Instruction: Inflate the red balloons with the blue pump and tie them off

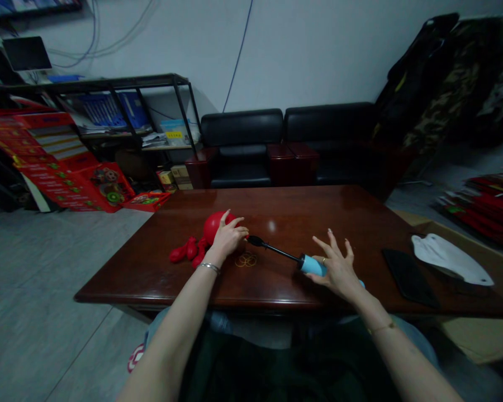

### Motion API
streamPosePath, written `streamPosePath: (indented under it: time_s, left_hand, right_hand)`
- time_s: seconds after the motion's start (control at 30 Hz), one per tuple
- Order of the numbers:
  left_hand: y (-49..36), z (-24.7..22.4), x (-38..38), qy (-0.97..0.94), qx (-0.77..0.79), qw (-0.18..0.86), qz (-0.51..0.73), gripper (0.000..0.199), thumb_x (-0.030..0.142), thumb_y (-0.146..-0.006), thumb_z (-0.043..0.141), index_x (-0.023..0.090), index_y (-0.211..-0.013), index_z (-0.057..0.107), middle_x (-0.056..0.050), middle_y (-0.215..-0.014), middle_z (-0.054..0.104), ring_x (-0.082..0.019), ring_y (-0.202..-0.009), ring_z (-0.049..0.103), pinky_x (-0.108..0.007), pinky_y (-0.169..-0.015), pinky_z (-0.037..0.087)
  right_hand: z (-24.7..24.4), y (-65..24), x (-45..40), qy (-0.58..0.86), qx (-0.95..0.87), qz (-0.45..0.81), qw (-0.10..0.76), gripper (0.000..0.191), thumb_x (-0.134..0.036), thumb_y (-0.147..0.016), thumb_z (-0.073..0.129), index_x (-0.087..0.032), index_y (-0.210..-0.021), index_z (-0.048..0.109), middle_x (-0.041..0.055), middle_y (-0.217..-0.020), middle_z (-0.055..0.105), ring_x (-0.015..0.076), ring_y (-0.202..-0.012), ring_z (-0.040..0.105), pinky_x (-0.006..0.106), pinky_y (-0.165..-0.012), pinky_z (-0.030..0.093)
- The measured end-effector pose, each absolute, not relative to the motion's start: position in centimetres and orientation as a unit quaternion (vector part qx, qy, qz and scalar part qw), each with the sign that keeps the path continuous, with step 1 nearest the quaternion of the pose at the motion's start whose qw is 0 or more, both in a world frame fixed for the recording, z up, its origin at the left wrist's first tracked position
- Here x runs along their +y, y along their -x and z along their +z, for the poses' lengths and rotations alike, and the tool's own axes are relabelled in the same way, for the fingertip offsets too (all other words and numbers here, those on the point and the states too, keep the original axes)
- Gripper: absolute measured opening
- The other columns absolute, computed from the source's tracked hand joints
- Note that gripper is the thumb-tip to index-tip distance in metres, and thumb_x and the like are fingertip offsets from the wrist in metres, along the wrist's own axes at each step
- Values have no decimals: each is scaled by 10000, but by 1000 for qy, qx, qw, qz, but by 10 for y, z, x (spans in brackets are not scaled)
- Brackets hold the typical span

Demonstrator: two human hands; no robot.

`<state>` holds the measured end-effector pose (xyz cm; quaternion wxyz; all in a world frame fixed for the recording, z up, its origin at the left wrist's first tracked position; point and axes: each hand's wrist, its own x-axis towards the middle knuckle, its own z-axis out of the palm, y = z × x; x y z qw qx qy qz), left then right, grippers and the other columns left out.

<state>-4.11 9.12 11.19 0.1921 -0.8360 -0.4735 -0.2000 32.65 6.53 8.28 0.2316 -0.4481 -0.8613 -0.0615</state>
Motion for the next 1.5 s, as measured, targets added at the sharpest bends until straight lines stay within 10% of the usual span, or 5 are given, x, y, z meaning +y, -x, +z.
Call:
streamPosePath:
  time_s: [1.5]
  left_hand:
    - [6,111,78,881,-412,171,-160,237,149,-916,554,274,-895,754,23,-1045,768,-232,-1299,535,-638,-1204,-47]
  right_hand:
    - [82,-286,43,426,-868,-17,253,208,-401,-754,654,-217,-786,746,53,-1501,466,388,-1488,167,701,-1156,48]
